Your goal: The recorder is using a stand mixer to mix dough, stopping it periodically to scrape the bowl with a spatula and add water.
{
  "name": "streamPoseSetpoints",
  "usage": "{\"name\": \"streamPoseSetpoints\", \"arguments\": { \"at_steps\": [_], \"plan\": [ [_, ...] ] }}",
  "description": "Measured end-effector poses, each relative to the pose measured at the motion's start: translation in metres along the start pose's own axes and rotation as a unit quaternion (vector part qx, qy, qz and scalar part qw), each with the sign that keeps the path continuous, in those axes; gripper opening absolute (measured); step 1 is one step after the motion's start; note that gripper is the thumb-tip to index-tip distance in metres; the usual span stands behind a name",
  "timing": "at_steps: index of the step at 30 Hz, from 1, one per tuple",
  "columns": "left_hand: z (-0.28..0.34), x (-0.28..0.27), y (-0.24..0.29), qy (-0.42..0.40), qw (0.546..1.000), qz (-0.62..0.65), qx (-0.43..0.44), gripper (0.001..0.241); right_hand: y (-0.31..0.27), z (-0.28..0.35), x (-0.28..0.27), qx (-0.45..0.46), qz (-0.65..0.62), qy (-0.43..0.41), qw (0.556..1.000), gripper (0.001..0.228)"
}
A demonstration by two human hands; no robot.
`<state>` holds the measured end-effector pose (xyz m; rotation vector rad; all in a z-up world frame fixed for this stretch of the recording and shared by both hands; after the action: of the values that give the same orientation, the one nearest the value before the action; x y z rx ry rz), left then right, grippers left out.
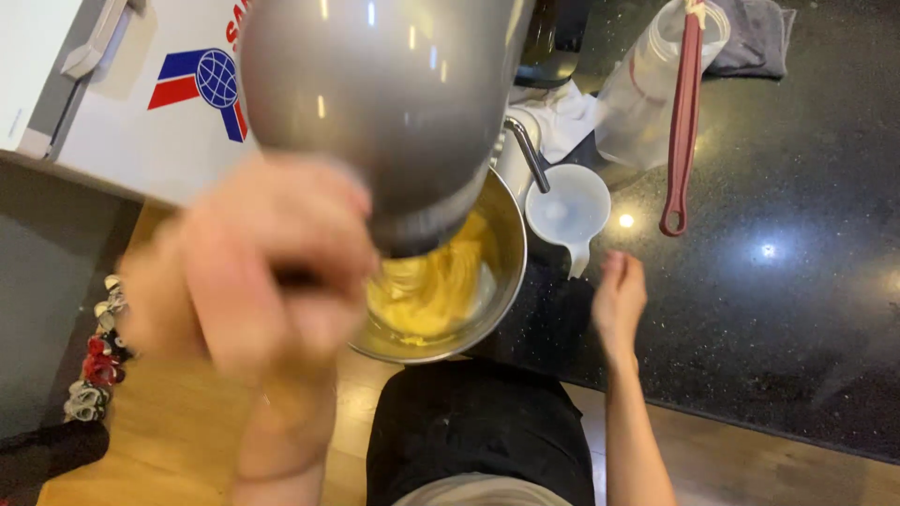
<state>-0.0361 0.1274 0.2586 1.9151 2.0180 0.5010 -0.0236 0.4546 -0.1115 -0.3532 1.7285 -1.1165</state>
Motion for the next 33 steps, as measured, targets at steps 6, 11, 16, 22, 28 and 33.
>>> {"name": "streamPoseSetpoints", "arguments": {
  "at_steps": [6,11,16,22,28,33],
  "plan": [
    [-0.042,0.010,-0.033,-0.022,0.999,0.033,-0.030,0.027,0.020,-0.008,0.058,0.098,0.046,-0.095,0.990,0.053],
    [-0.038,0.006,-0.025,-0.047,0.996,-0.001,-0.069,0.028,0.031,-0.006,0.077,0.080,-0.161,-0.073,0.981,0.046],
    [-0.038,-0.001,-0.027,-0.069,0.992,-0.024,-0.103,0.029,0.020,0.015,0.043,0.080,-0.172,-0.046,0.981,0.044],
    [-0.036,-0.010,-0.039,-0.102,0.982,-0.042,-0.153,0.032,0.000,0.055,-0.030,0.095,-0.153,-0.015,0.983,0.043],
    [-0.019,-0.047,-0.056,-0.078,0.977,-0.049,-0.190,0.033,-0.048,0.092,-0.125,0.092,-0.198,0.044,0.975,0.037],
    [0.092,-0.146,-0.077,0.193,0.969,0.003,-0.152,0.037,-0.075,0.100,-0.186,0.089,-0.276,0.075,0.954,0.034]
  ]
}}
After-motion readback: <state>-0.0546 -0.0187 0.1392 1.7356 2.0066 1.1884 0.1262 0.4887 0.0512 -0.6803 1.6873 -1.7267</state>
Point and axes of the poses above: each hand's wrist, its own z-axis away from the middle knuckle, its own x-axis out of the palm, y = z × x, the point moved 4 cm from there along -z, towards the middle knuckle, and after that the axes turned 5 degrees about z, right-handed, at the moved point
